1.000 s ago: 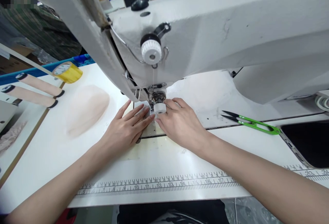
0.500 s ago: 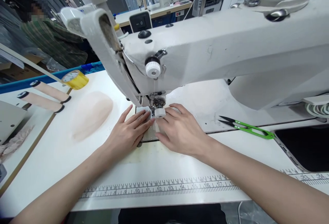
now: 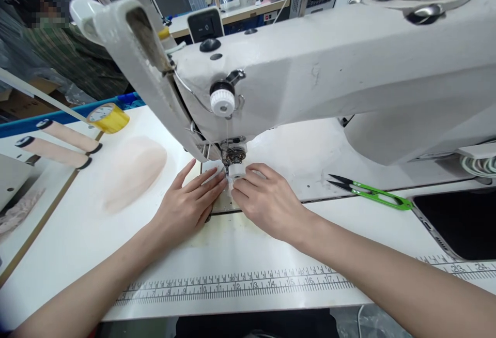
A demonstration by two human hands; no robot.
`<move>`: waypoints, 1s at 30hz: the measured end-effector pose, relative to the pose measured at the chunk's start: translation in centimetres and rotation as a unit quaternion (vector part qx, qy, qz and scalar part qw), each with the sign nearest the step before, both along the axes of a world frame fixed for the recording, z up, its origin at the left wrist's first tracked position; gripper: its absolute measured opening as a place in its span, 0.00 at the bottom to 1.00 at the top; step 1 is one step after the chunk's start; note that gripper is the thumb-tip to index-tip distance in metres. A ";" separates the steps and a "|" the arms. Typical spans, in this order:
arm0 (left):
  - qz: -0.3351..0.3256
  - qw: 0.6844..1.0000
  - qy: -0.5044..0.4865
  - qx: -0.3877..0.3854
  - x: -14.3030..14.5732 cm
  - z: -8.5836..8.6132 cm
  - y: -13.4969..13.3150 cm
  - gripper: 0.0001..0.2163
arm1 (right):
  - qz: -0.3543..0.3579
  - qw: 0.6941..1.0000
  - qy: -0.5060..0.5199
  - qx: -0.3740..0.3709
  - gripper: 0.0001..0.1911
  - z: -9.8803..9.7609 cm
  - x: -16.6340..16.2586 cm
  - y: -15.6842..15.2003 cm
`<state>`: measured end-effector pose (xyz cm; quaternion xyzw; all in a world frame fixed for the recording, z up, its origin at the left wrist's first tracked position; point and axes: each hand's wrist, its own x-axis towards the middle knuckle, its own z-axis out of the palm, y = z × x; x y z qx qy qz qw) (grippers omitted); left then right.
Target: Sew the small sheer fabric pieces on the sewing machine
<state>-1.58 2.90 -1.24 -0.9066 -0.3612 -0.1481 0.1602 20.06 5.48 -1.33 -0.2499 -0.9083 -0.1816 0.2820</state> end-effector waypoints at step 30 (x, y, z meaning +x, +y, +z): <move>0.027 1.000 0.011 -0.001 0.0 0.2 0.5 0.17 | -0.035 0.999 -0.015 -0.038 0.12 0.1 -0.4 0.3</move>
